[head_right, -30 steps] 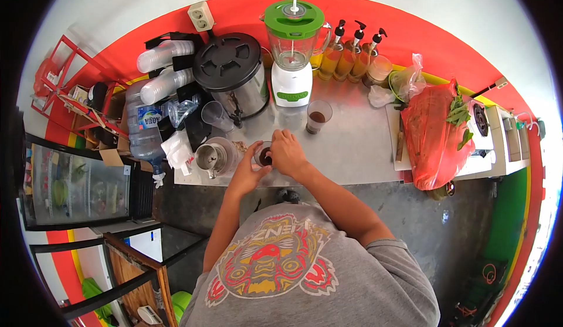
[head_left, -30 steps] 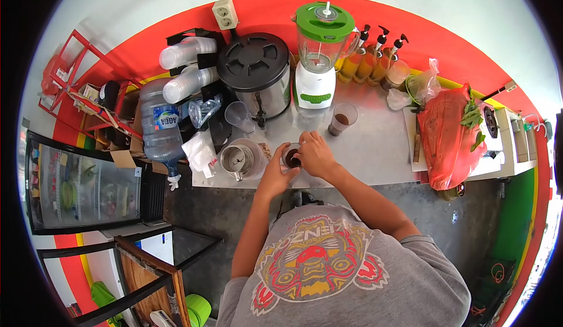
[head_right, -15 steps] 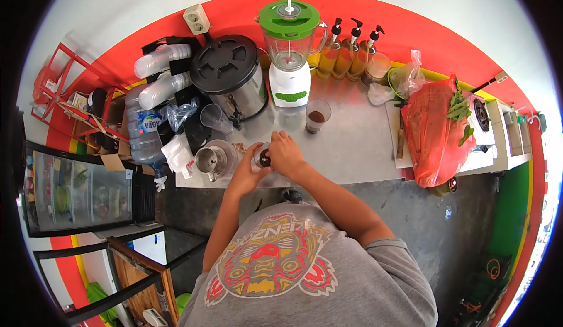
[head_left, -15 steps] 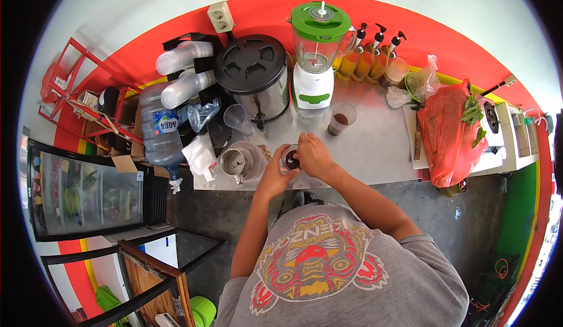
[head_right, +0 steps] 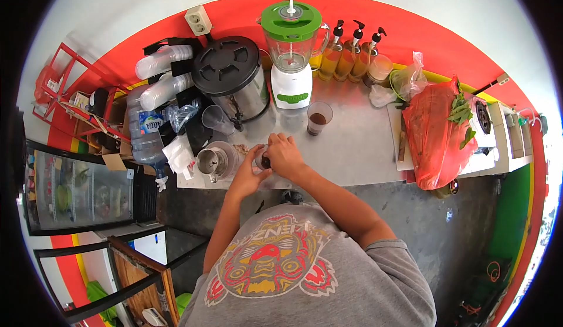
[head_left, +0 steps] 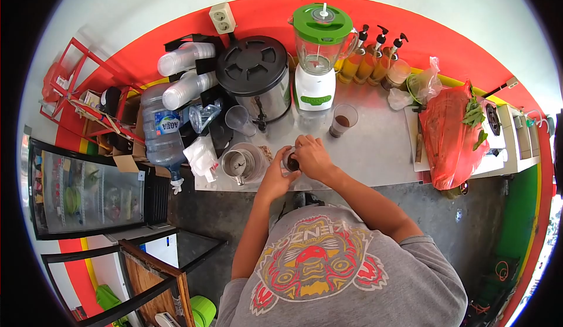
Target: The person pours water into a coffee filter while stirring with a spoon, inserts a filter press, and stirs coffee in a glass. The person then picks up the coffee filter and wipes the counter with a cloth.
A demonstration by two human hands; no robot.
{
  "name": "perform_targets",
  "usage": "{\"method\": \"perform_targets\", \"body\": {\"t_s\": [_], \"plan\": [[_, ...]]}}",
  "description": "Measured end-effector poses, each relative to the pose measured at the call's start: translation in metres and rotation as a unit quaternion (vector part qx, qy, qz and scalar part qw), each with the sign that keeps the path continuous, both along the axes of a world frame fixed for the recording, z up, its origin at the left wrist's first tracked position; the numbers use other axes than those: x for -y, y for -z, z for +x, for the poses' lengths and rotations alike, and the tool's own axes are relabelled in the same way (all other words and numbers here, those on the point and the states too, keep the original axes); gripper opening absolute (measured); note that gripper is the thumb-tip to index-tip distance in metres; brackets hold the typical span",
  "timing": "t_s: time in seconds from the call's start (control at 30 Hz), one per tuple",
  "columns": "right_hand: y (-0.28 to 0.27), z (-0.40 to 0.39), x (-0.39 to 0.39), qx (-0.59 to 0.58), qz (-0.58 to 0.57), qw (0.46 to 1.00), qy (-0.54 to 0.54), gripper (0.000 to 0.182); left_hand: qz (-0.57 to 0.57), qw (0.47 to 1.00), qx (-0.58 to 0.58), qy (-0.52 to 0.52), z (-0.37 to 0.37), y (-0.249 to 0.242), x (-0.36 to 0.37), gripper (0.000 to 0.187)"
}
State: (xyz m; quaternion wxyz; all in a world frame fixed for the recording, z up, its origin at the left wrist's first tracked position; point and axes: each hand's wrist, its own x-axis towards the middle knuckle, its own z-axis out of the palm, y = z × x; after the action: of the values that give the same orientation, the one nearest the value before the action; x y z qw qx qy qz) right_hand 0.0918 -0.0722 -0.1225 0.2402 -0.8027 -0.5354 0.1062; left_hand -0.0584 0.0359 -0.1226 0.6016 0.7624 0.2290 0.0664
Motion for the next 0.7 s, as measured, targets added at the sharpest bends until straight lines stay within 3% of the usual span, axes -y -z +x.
{"method": "perform_targets", "body": {"t_s": [0.07,0.17,0.23,0.53,0.67,0.7], "plan": [[-0.002,0.003,-0.002,0.003,-0.029,1.0,-0.008,0.014,0.023,1.0,-0.001,0.0,0.001,0.002,-0.001,0.083],[-0.009,0.007,-0.002,-0.035,0.017,0.999,-0.011,0.012,-0.011,1.0,-0.005,0.003,0.0,0.003,-0.002,0.084],[-0.007,0.006,-0.001,0.039,0.02,0.999,-0.014,0.014,0.015,1.0,0.005,0.01,0.001,0.003,-0.002,0.084],[0.008,0.004,0.0,0.019,0.011,1.0,-0.01,0.017,0.037,0.999,-0.008,0.01,0.0,0.002,-0.001,0.083],[-0.001,0.011,0.009,-0.021,0.039,0.998,-0.055,0.017,-0.041,0.999,0.002,0.007,-0.001,0.002,0.0,0.087],[-0.001,0.013,0.009,-0.046,0.079,0.996,-0.011,0.016,-0.027,1.0,-0.006,0.009,-0.001,-0.002,0.0,0.087]]}}
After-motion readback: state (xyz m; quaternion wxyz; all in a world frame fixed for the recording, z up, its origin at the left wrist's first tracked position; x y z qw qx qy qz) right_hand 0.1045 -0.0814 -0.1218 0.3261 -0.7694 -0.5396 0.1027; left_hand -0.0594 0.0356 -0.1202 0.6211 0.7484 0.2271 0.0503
